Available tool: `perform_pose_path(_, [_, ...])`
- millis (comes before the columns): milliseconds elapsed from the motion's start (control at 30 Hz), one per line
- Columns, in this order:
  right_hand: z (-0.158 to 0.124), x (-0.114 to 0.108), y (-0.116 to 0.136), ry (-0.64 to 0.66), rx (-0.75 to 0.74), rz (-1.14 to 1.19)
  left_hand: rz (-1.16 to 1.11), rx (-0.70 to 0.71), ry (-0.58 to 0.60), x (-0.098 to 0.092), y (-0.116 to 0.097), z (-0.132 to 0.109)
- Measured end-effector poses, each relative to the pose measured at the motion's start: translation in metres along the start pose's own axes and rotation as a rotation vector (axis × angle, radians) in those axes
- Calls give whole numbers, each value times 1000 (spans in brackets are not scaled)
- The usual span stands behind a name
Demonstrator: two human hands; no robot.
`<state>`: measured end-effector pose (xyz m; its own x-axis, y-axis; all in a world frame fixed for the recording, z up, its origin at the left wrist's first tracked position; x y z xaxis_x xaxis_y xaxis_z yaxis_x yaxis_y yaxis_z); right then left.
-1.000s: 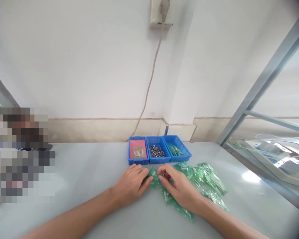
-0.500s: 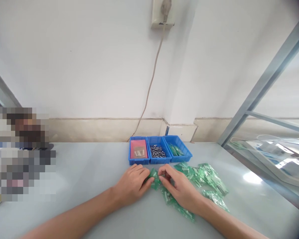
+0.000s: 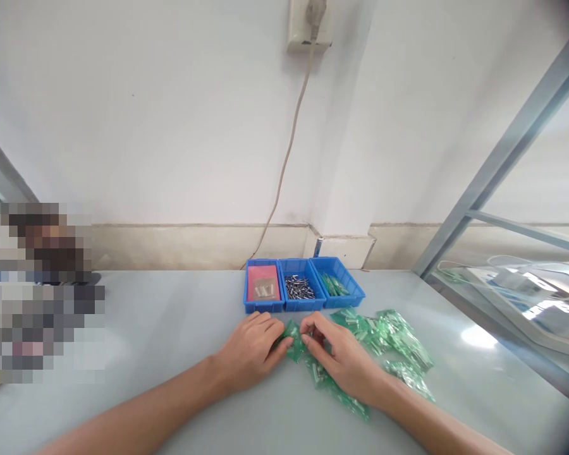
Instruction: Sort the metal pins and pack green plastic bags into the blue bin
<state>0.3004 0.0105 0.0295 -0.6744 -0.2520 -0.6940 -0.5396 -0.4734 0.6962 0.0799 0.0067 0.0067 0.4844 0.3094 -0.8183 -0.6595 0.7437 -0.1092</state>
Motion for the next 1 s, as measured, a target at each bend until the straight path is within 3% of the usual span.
perform_pose_path(1000, [0, -1, 3, 42, -5, -40, -5, -13, 60, 4, 2, -1])
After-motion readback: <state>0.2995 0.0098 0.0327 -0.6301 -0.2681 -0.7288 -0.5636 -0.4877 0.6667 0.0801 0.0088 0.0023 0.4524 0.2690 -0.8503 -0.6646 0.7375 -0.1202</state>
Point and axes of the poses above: each hand's wrist, its own z-axis towards the middle knuckle, its own x-axis out of the palm, y = z × x, the point moved 2 cm from there along z, towards the middle knuckle, and after that the axes turned 2 degrees about z, right-handed, at the moved point
